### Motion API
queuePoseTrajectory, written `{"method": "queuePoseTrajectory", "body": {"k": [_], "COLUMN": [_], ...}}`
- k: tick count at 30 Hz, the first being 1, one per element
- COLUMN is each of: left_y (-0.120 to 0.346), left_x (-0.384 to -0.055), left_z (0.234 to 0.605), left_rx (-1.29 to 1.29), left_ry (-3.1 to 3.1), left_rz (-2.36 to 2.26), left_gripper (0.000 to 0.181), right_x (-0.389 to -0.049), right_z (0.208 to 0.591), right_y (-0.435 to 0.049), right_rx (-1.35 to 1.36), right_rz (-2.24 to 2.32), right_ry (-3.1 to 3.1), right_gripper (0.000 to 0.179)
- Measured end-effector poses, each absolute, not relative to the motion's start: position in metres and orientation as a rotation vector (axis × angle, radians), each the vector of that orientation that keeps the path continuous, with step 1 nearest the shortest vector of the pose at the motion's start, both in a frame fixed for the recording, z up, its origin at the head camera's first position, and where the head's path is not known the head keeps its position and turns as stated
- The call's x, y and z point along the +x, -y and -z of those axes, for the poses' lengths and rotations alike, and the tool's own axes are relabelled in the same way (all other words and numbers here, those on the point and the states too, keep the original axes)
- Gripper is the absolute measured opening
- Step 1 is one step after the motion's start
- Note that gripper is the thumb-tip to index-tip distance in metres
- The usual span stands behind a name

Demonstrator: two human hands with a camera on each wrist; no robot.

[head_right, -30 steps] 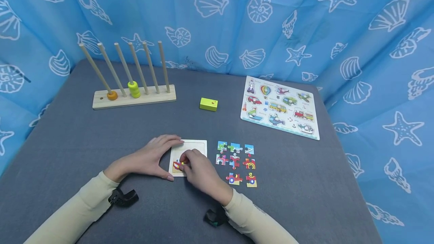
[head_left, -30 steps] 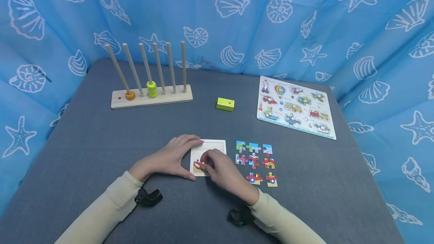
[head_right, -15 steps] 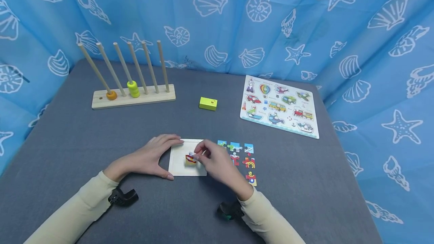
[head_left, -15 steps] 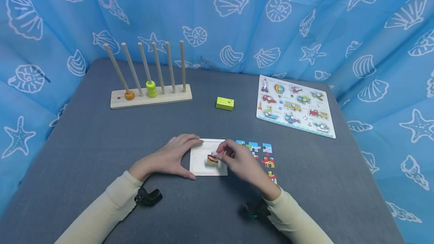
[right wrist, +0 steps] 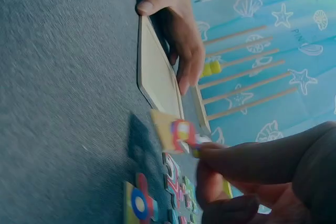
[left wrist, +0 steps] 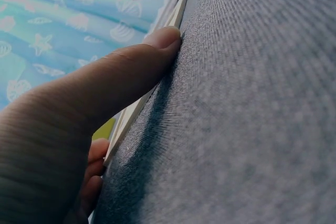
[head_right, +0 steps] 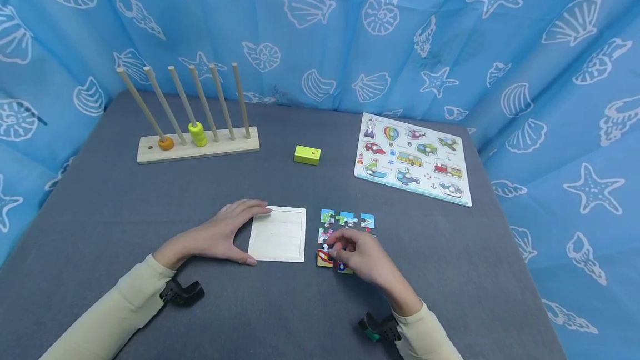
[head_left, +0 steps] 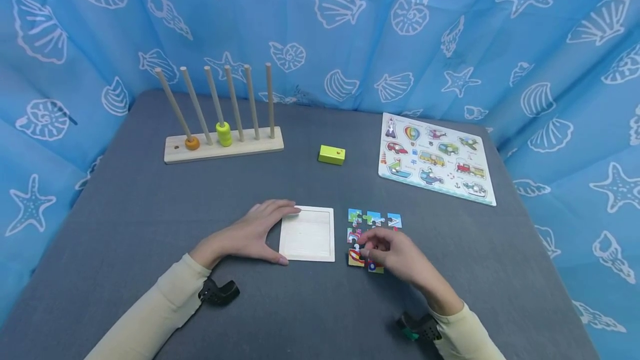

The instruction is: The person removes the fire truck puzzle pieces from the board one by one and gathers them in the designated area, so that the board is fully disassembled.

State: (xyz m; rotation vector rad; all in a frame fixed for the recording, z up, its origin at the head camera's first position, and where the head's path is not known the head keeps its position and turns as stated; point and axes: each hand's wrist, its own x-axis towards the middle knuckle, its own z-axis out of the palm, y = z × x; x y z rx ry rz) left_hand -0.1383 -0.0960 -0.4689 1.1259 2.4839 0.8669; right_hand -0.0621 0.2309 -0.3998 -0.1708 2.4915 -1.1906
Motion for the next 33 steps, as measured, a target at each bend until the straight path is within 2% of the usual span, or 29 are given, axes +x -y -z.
{"method": "queuePoseTrajectory", "body": {"k": [9, 18, 33], "left_y": [0.095, 0.095, 0.096], "left_x": [-0.140, -0.140, -0.139], "left_z": [0.468, 0.467, 0.467], "left_rx": [1.116, 1.122, 1.093], "left_ry": [-2.492, -2.485, -2.500], "left_rz": [-0.851, -0.856, -0.845], "left_gripper": [0.099, 0.099, 0.100], "right_x": [-0.057, -0.042, -0.045], "right_z": [0.406, 0.409, 0.416], "right_y": [-0.219, -0.211, -0.213], "right_rx": [-0.152, -0.339, -0.463], "right_rz": [1.070, 0.603, 0.548], "right_ry": [-2.648, -2.949, -2.987], "right_gripper": [0.013, 0.032, 0.021]}}
